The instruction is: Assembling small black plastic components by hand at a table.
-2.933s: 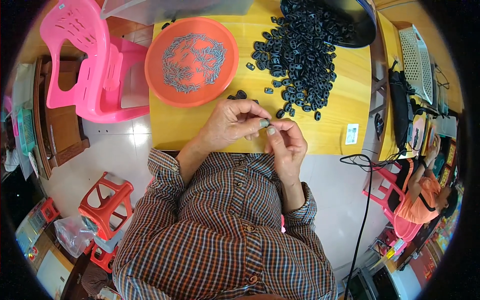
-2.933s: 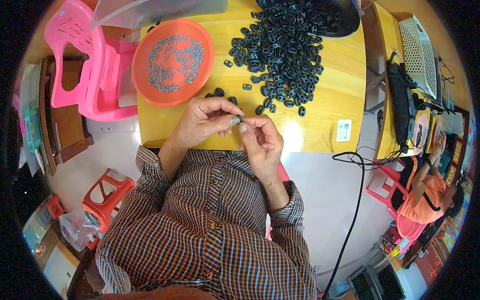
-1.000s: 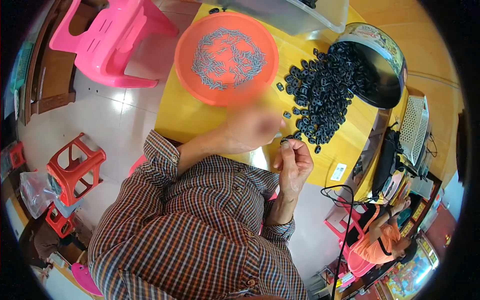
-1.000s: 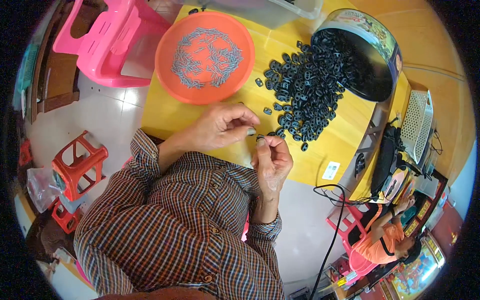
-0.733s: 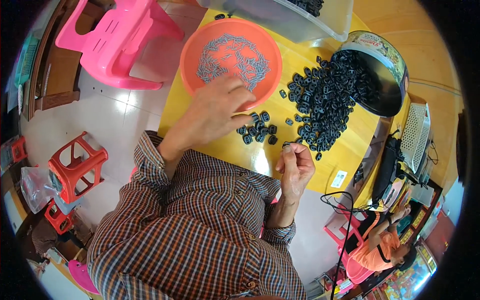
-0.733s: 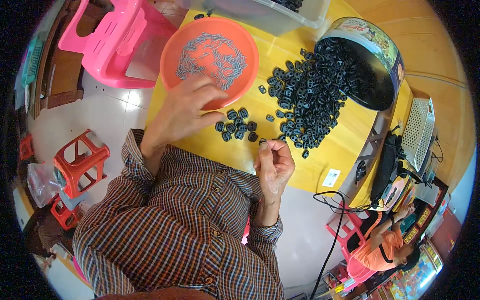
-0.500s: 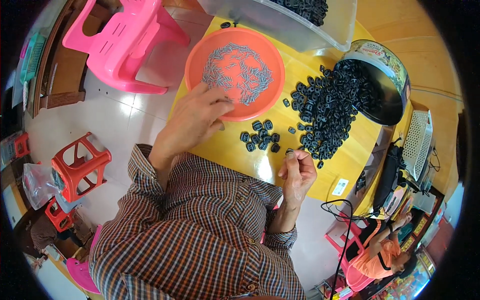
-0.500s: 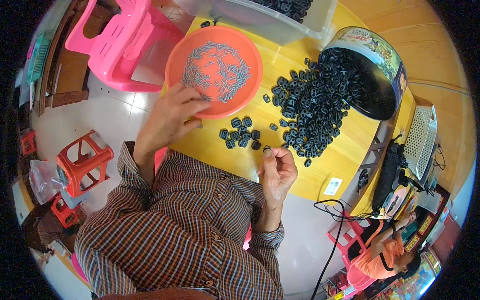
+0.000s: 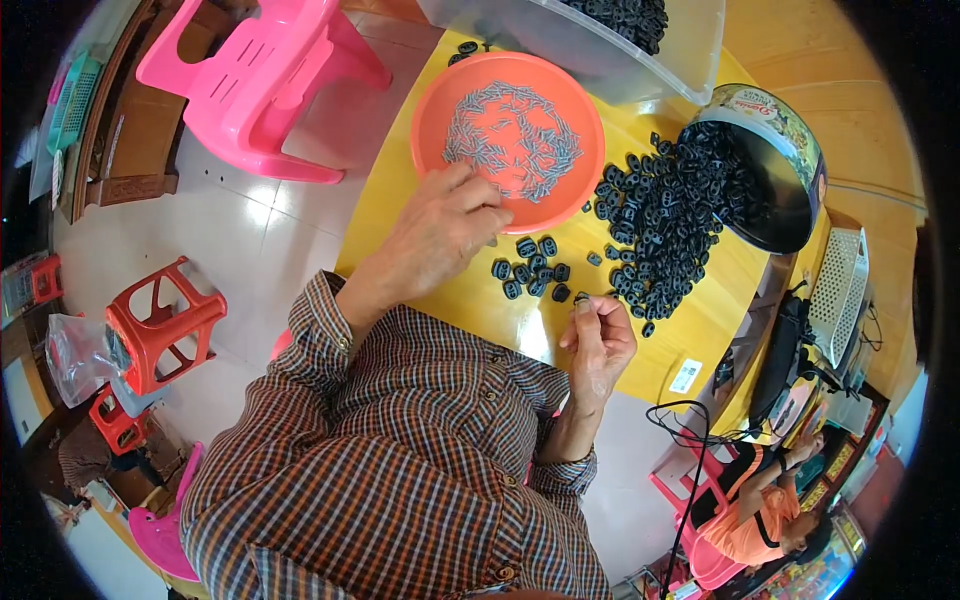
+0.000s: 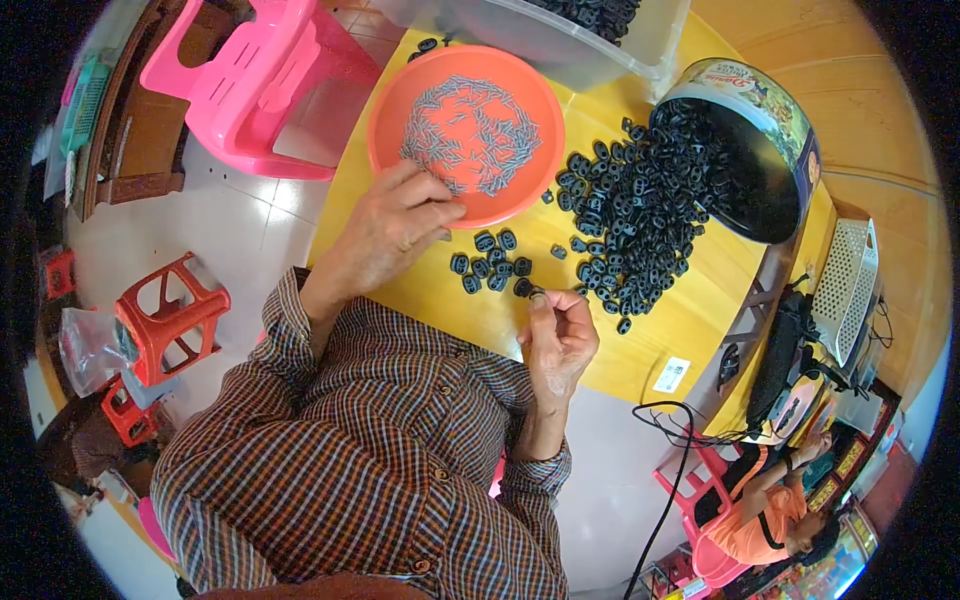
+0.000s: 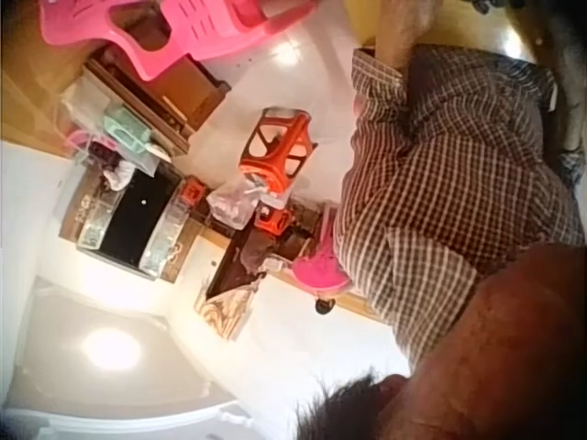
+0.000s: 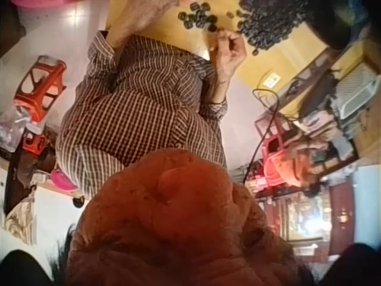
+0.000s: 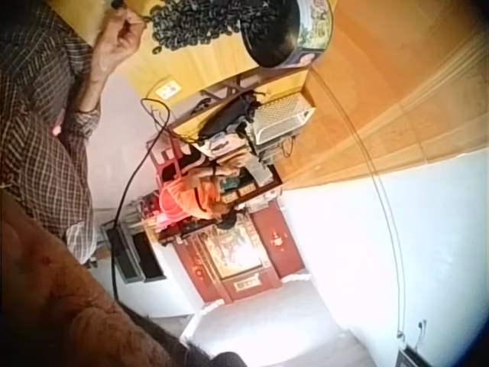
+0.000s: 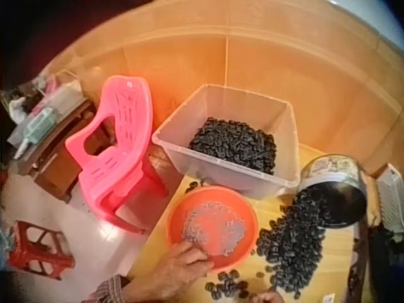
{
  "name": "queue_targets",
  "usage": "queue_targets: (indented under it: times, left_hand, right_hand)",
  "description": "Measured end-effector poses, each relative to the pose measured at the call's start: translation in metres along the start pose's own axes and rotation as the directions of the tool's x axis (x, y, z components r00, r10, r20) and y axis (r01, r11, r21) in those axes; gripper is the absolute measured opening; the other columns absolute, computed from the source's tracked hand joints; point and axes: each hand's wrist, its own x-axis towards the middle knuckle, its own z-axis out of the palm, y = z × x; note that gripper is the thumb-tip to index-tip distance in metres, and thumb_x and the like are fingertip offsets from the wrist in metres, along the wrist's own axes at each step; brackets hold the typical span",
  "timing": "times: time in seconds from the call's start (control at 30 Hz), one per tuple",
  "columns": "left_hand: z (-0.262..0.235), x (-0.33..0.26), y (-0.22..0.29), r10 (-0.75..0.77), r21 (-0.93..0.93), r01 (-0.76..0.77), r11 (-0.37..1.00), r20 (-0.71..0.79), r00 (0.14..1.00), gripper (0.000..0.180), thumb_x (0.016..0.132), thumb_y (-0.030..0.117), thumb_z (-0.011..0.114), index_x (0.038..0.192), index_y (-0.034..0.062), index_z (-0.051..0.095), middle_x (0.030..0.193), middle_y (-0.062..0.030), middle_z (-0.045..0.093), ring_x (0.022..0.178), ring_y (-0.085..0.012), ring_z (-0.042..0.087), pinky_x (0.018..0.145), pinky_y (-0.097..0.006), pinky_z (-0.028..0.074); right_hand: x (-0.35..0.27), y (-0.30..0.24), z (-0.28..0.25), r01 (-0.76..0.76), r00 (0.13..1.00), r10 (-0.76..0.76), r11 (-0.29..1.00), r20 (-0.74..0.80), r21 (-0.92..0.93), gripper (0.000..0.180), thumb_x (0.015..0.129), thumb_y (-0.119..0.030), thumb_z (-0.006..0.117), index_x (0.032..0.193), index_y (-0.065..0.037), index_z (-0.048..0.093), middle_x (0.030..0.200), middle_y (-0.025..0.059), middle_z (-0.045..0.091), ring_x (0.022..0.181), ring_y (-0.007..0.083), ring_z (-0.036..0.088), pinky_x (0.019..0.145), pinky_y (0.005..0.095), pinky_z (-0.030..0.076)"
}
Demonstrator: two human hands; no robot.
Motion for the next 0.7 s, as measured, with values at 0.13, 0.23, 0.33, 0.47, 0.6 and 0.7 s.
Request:
queue_targets:
  times: [0.13, 0.23, 0.33, 0.47, 0.6, 0.7]
  left_hand:
    - [-0.006, 0.003, 0.005, -0.055, 0.032, 0.055, 0.998, -0.007, 0.998, 0.040, 0.062, 0.012, 0.076, 0.099, 0.0027, 0.063, 0.096, -0.0065, 0.056, 0.088, -0.0249, 0.052, 0.078, -0.038, 0.043]
    - [-0.010, 0.009, 0.012, -0.063, 0.083, 0.062, 0.995, 0.010, 0.998, 0.048, 0.063, 0.020, 0.078, 0.104, 0.0027, 0.062, 0.100, -0.0066, 0.055, 0.092, -0.0260, 0.050, 0.083, -0.039, 0.040]
    - [-0.006, 0.012, 0.015, -0.058, 0.143, 0.059, 0.988, -0.011, 0.998, 0.054, 0.064, 0.030, 0.077, 0.108, 0.0026, 0.061, 0.104, -0.0079, 0.053, 0.096, -0.0268, 0.048, 0.087, -0.041, 0.036]
    - [0.001, 0.016, 0.013, -0.076, 0.209, 0.079, 0.975, -0.021, 0.997, 0.060, 0.065, 0.038, 0.076, 0.110, 0.0024, 0.060, 0.106, -0.0092, 0.052, 0.097, -0.0278, 0.047, 0.090, -0.045, 0.034]
    - [0.003, 0.018, 0.009, -0.079, 0.241, 0.080, 0.967, -0.017, 0.997, 0.061, 0.065, 0.042, 0.075, 0.110, 0.0035, 0.060, 0.108, -0.0088, 0.051, 0.099, -0.0281, 0.047, 0.091, -0.047, 0.032]
    - [0.005, 0.018, 0.007, -0.080, 0.244, 0.081, 0.966, -0.013, 0.997, 0.059, 0.064, 0.042, 0.076, 0.108, 0.0055, 0.062, 0.107, -0.0081, 0.051, 0.099, -0.0278, 0.047, 0.091, -0.047, 0.032]
  right_hand:
    - [0.001, 0.005, -0.004, -0.013, 1.000, 0.013, 1.000, 0.000, -0.001, 0.009, 0.088, -0.010, 0.061, 0.088, -0.003, 0.056, 0.064, -0.0014, 0.054, 0.046, 0.0035, 0.044, 0.041, 0.0174, 0.032]
    - [0.001, 0.005, -0.005, -0.007, 1.000, 0.007, 1.000, 0.005, -0.019, 0.008, 0.087, -0.010, 0.061, 0.087, -0.003, 0.056, 0.065, -0.0016, 0.054, 0.047, 0.0034, 0.045, 0.042, 0.0172, 0.033]
    - [0.001, 0.006, -0.004, 0.003, 1.000, -0.002, 1.000, 0.007, -0.017, 0.008, 0.087, -0.009, 0.061, 0.087, -0.003, 0.056, 0.065, -0.0018, 0.054, 0.047, 0.0033, 0.045, 0.042, 0.0172, 0.033]
    - [0.000, 0.005, -0.005, -0.025, 1.000, 0.025, 1.000, 0.003, -0.004, 0.007, 0.087, -0.009, 0.061, 0.087, -0.003, 0.057, 0.067, -0.0017, 0.055, 0.048, 0.0034, 0.045, 0.043, 0.0173, 0.033]
    - [0.000, 0.005, -0.005, -0.026, 1.000, 0.026, 1.000, 0.008, -0.015, 0.007, 0.087, -0.009, 0.061, 0.087, -0.003, 0.057, 0.067, -0.0016, 0.055, 0.048, 0.0035, 0.045, 0.043, 0.0174, 0.033]
    - [0.001, 0.006, -0.006, -0.019, 1.000, 0.019, 1.000, 0.008, -0.010, 0.007, 0.087, -0.008, 0.061, 0.087, -0.003, 0.057, 0.068, -0.0017, 0.054, 0.049, 0.0035, 0.045, 0.044, 0.0174, 0.034]
